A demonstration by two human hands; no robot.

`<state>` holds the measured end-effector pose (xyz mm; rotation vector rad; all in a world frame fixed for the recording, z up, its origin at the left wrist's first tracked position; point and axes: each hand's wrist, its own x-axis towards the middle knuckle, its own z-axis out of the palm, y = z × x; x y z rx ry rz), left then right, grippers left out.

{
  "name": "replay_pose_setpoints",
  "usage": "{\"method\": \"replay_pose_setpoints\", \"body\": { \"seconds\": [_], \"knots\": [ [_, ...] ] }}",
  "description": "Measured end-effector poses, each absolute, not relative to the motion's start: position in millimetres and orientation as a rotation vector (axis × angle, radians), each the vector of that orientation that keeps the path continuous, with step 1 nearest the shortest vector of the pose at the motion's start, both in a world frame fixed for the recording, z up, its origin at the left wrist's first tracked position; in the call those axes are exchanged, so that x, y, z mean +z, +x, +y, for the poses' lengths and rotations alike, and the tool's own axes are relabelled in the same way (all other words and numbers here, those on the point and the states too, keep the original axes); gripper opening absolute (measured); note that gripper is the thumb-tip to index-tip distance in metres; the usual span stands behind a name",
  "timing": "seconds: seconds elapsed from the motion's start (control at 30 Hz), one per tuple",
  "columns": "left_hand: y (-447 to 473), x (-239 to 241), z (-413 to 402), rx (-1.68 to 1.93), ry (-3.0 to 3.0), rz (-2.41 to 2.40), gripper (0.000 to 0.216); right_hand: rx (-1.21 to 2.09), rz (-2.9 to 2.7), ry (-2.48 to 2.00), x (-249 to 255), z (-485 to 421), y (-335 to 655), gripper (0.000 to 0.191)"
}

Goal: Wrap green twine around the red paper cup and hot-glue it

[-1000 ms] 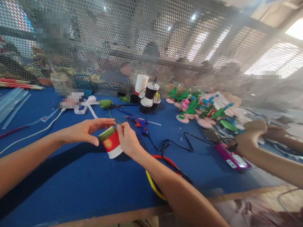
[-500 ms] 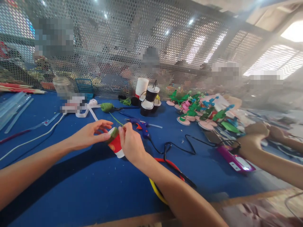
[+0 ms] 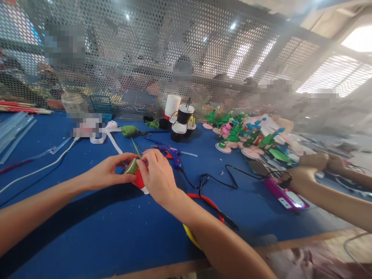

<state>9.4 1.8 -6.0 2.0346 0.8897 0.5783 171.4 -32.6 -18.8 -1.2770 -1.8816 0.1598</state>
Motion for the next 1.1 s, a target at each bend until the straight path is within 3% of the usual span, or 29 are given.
{"method": "replay_pose_setpoints", "body": {
  "seconds": [0.27, 0.57, 0.67, 0.73, 0.93, 1.1],
  "knots": [
    [5.6, -4.4, 1.2, 0.58, 2.089, 0.777, 0.048, 0.676, -1.758, -1.244, 2.8, -22.6, 179.1, 0.011],
    [3.9, -10.3, -0.1, 0.559, 2.07, 0.654, 0.048, 0.946, -1.697, -1.271, 20.0, 6.1, 160.4, 0.005],
    [6.0, -12.9, -4.0, 0.596, 1.993, 0.612, 0.076, 0.997, -1.599, -1.288, 19.4, 21.2, 164.8, 0.004],
    [7.6, -13.0, -6.9, 0.577, 1.995, 0.615, 0.088, 1.103, -1.555, -1.341, 16.9, 29.7, 169.4, 0.013],
    [9.2, -10.7, -12.6, 0.539, 2.126, 0.676, 0.089, 1.642, -1.462, -1.263, 0.5, 55.6, 152.1, 0.037],
    [7.6, -8.3, -13.9, 0.545, 2.058, 0.665, 0.092, 1.426, -1.493, -1.268, 2.4, 102.6, 120.1, 0.045]
  ]
}}
